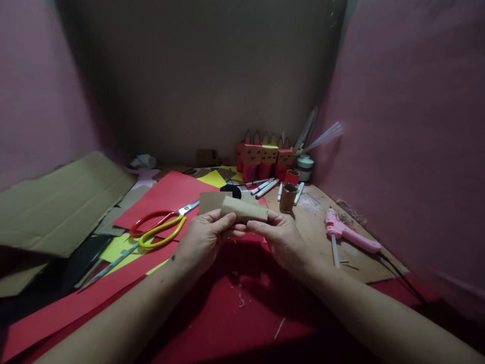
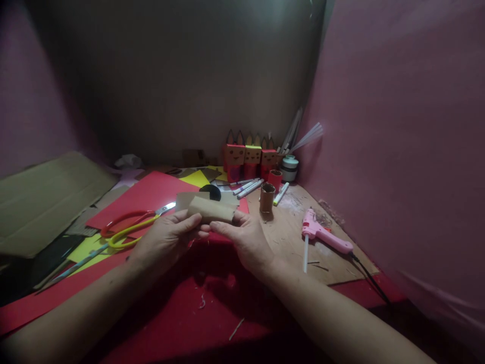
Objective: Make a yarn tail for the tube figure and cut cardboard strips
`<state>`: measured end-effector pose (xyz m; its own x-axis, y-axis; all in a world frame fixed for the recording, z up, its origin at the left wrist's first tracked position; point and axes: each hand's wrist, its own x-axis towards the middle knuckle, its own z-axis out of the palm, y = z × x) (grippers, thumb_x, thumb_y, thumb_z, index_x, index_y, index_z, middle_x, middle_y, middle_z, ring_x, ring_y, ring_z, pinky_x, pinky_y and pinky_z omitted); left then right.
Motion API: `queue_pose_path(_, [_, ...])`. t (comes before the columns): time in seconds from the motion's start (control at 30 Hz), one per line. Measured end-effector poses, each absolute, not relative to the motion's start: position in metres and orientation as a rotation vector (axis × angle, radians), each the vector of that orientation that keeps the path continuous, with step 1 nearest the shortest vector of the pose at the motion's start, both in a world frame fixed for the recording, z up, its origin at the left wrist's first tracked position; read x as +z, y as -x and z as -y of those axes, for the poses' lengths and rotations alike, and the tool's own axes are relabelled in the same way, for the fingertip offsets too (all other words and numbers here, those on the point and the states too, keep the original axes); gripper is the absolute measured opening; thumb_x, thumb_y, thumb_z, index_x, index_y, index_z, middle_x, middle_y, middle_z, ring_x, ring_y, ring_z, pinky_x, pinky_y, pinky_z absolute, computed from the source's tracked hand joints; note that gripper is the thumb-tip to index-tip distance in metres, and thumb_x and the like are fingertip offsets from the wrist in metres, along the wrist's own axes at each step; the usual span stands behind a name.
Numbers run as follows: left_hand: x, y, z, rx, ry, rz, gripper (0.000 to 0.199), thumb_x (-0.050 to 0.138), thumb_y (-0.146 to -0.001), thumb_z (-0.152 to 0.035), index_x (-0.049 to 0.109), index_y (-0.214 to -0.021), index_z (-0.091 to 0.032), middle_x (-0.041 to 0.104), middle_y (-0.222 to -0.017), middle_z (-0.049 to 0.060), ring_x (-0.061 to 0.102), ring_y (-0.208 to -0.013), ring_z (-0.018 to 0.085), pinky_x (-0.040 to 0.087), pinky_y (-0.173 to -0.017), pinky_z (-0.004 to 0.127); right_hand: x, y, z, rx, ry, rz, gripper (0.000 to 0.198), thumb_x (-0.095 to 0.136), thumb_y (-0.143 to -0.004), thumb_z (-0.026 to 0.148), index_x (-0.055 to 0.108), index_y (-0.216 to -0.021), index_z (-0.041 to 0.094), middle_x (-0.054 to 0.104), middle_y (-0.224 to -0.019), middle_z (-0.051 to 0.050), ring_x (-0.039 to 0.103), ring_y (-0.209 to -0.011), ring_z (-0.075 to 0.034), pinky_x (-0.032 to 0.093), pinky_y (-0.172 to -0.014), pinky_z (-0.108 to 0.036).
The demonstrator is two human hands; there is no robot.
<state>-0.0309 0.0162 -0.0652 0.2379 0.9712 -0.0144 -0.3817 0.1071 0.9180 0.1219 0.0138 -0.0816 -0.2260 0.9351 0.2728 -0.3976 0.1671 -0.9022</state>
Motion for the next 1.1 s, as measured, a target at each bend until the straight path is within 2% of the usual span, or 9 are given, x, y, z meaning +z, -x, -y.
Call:
queue_pose_path(0.1, [-0.0675,0.0302,-0.0170,1.157,-0.959,-0.769,0.012,0.063,-0.077,-0.012,0.068,-0.088,-0.008,0.072,-0.073,0.009,0.067,-0.059,0.011,0.054,-0.062,0.018,-0.0819,-0.1207,-0.0140,1.355,0.610,1.195,0.023,0.068,-0.074,0.020,0.071,-0.097,0.022,0.071,-0.101,-0.005,0.063,-0.101,-0.021,0.043,-0.097,-0.039])
queue_pose_path(0.33, [-0.0735,0.0255,-0.0133,1.202,-0.980,-0.768,0.015,0.074,-0.067,-0.017,0.071,-0.080,-0.010,0.071,-0.068,0.004,0.065,-0.061,0.011,0.053,-0.058,0.017,-0.0829,-0.1216,-0.0143,1.264,0.660,1.241,0.014,0.067,-0.075,0.020,0.073,-0.087,0.020,0.073,-0.083,-0.003,0.066,-0.084,-0.018,0.047,-0.089,-0.038])
queue_pose_path(0.53, [-0.0669,0.0283,-0.0179,1.230,-0.961,-0.762,0.019,0.070,-0.072,-0.021,0.070,-0.087,-0.009,0.072,-0.071,0.006,0.066,-0.062,0.011,0.053,-0.060,0.018,-0.0816,-0.1217,-0.0156,1.275,0.657,1.249,0.018,0.060,-0.082,0.027,0.073,-0.093,0.022,0.073,-0.091,-0.003,0.066,-0.090,-0.018,0.046,-0.093,-0.039])
queue_pose_path(0.73, [-0.0698,0.0267,-0.0180,1.226,-0.995,-0.723,0.020,0.069,-0.073,-0.025,0.069,-0.081,-0.007,0.071,-0.067,0.009,0.067,-0.062,0.014,0.054,-0.063,0.020,-0.0768,-0.1214,-0.0152,1.312,0.630,1.159,0.023,0.062,-0.077,0.020,0.070,-0.099,0.021,0.072,-0.094,-0.003,0.066,-0.086,-0.018,0.049,-0.088,-0.039])
queue_pose_path(0.83, [-0.0713,0.0248,-0.0175,1.225,-0.980,-0.728,0.021,0.069,-0.073,-0.025,0.070,-0.085,-0.007,0.072,-0.071,0.009,0.067,-0.064,0.014,0.054,-0.065,0.021,-0.0763,-0.1214,-0.0149,1.302,0.615,1.130,0.025,0.062,-0.075,0.015,0.069,-0.099,0.020,0.072,-0.093,-0.003,0.067,-0.083,-0.017,0.049,-0.088,-0.038])
queue_pose_path(0.97, [-0.0711,0.0252,-0.0174,1.206,-0.987,-0.742,0.025,0.067,-0.076,-0.025,0.069,-0.092,-0.007,0.073,-0.080,0.010,0.067,-0.065,0.013,0.054,-0.066,0.020,-0.0803,-0.1222,-0.0166,1.285,0.599,1.123,0.021,0.066,-0.075,0.017,0.069,-0.096,0.020,0.072,-0.095,-0.004,0.066,-0.087,-0.017,0.048,-0.089,-0.036])
queue_pose_path(1.1, [-0.0713,0.0276,-0.0162,1.214,-1.071,-0.762,0.020,0.067,-0.076,-0.024,0.070,-0.087,-0.008,0.073,-0.078,0.009,0.067,-0.065,0.012,0.054,-0.067,0.019,-0.0822,-0.1243,-0.0174,1.270,0.641,1.151,0.020,0.067,-0.075,0.021,0.071,-0.095,0.020,0.072,-0.094,-0.004,0.065,-0.086,-0.017,0.049,-0.086,-0.036])
